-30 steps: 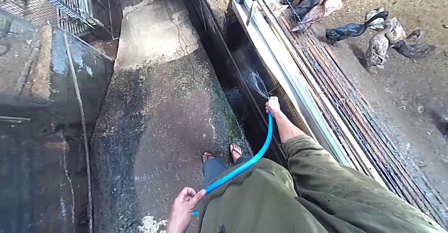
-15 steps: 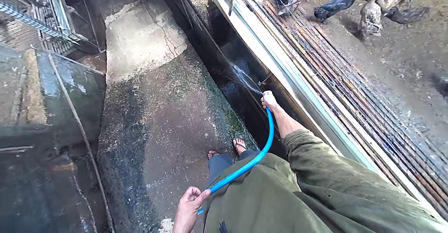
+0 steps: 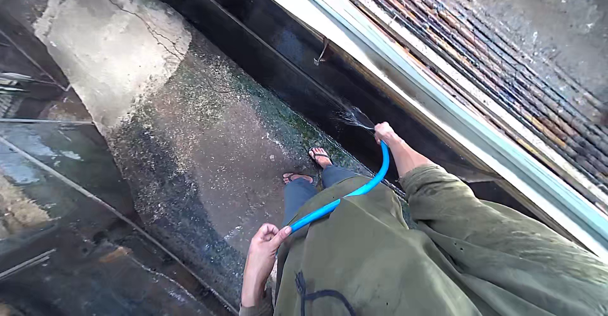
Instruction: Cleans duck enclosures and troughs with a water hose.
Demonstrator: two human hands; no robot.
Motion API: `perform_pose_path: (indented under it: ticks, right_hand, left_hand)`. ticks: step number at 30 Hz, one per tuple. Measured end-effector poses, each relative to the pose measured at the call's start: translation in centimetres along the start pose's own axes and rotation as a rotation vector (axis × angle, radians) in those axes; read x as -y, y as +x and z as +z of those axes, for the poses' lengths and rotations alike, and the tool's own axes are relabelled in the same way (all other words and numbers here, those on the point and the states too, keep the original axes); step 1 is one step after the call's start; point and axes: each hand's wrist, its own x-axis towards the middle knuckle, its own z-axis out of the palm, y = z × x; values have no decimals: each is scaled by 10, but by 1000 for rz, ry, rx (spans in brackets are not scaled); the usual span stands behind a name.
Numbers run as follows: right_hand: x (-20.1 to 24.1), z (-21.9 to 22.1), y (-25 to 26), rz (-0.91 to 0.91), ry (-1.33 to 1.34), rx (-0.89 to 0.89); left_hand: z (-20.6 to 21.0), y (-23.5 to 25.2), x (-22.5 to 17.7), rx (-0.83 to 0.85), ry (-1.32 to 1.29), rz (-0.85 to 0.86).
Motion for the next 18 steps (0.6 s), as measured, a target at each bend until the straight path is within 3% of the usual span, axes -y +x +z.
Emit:
perform_pose_path:
  ticks: [4, 8, 10, 13, 18]
  right_hand:
    - [-71, -29, -6, 177, 84, -29]
    - [-109, -53, -8, 405, 589, 52]
    - [-121, -65, -3, 488, 703, 103]
    - [-125, -73, -11, 496, 596, 74]
    - [-118, -64, -1, 369, 176, 37]
  left_hand:
    - [15, 10, -22, 101, 150, -31]
    - [26, 18, -31, 200, 210, -49]
    - [30, 21, -35, 239, 247, -62]
    - [38, 22, -41, 295, 295, -78]
    - [44, 22, -46, 324, 329, -77]
